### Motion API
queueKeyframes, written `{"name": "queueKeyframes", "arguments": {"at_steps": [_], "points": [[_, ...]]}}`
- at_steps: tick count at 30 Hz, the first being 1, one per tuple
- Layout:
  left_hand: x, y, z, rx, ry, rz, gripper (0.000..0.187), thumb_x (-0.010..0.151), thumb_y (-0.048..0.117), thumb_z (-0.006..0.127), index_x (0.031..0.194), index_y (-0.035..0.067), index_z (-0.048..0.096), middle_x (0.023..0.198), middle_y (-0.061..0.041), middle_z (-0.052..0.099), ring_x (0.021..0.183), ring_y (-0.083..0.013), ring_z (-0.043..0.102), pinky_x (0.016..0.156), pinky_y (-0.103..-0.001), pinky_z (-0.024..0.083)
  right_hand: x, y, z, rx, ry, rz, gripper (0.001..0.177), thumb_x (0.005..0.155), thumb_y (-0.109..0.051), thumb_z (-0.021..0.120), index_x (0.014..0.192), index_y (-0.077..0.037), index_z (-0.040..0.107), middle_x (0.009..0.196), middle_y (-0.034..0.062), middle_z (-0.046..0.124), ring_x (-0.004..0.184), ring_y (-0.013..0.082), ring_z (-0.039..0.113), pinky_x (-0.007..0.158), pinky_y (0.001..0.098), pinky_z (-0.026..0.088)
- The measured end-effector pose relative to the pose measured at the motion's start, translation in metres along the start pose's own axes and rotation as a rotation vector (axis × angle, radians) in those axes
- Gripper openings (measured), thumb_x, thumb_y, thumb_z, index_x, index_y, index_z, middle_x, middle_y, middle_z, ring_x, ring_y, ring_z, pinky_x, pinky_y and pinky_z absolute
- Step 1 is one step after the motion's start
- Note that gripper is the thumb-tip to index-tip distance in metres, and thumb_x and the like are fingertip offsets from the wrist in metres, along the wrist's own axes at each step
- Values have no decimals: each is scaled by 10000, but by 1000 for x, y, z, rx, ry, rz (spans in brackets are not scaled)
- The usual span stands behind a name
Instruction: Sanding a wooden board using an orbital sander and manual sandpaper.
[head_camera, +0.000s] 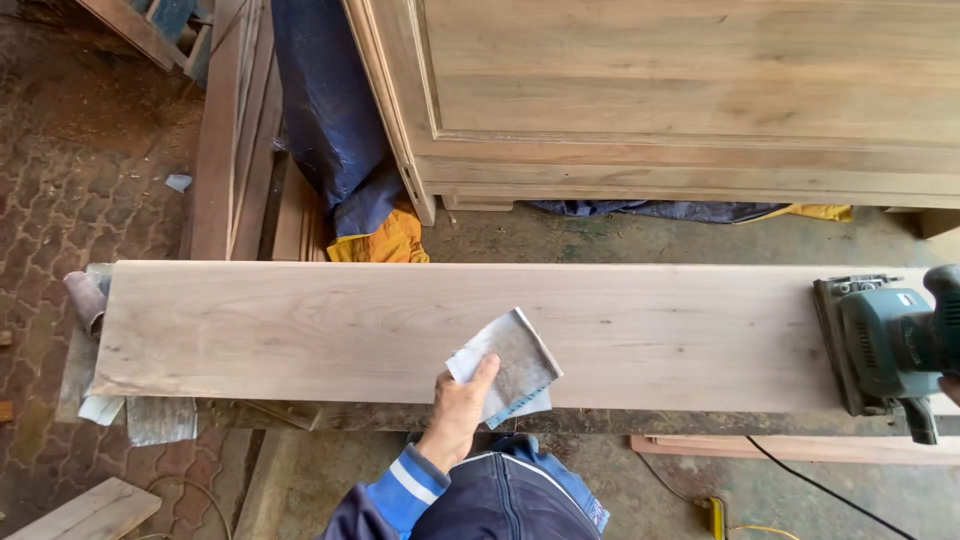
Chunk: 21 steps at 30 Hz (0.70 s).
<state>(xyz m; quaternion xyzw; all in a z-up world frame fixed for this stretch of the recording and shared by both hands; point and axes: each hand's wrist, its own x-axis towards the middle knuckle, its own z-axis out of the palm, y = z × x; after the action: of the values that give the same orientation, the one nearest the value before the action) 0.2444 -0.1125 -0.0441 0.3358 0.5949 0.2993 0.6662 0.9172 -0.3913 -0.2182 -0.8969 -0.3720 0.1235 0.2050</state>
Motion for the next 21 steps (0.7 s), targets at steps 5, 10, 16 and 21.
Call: {"name": "queueKeyframes", "arguments": {"at_steps": [5, 10, 16, 21], "points": [[2, -5, 30, 16, -159, -56, 355, 912, 263, 730, 1171, 22, 742, 1058, -29, 757, 956, -120, 683, 831, -300, 572, -119, -356, -24, -12, 376, -573, 399, 934, -271, 800, 1260, -82, 667, 1180, 132, 696, 1085, 248, 651, 958, 381, 540], [-9, 8, 36, -5, -278, -45, 372, 930, 263, 721, 1219, 30, 713, 1076, -32, 735, 1002, -139, 661, 878, -323, 561, -185, -492, 61, 461, -282, -270, 478, 807, -278, 809, 1236, -104, 692, 1030, 100, 732, 911, 206, 693, 761, 354, 594], [-8, 21, -4, -152, -519, -124, 410, 886, 142, 732, 1277, 65, 634, 1147, -58, 727, 1065, -187, 693, 882, -369, 621, -201, -514, 99, 968, -329, 29, 205, 896, -138, 731, 1055, -28, 661, 871, 87, 718, 748, 169, 678, 684, 315, 594], [18, 13, -60, -127, -556, -99, 345, 912, 114, 716, 1240, 22, 663, 1113, -127, 744, 964, -233, 731, 774, -382, 664, -201, -511, 102, 1302, -254, 209, 154, 933, -103, 663, 1058, -42, 597, 915, 77, 718, 783, 149, 691, 701, 305, 612]]}}
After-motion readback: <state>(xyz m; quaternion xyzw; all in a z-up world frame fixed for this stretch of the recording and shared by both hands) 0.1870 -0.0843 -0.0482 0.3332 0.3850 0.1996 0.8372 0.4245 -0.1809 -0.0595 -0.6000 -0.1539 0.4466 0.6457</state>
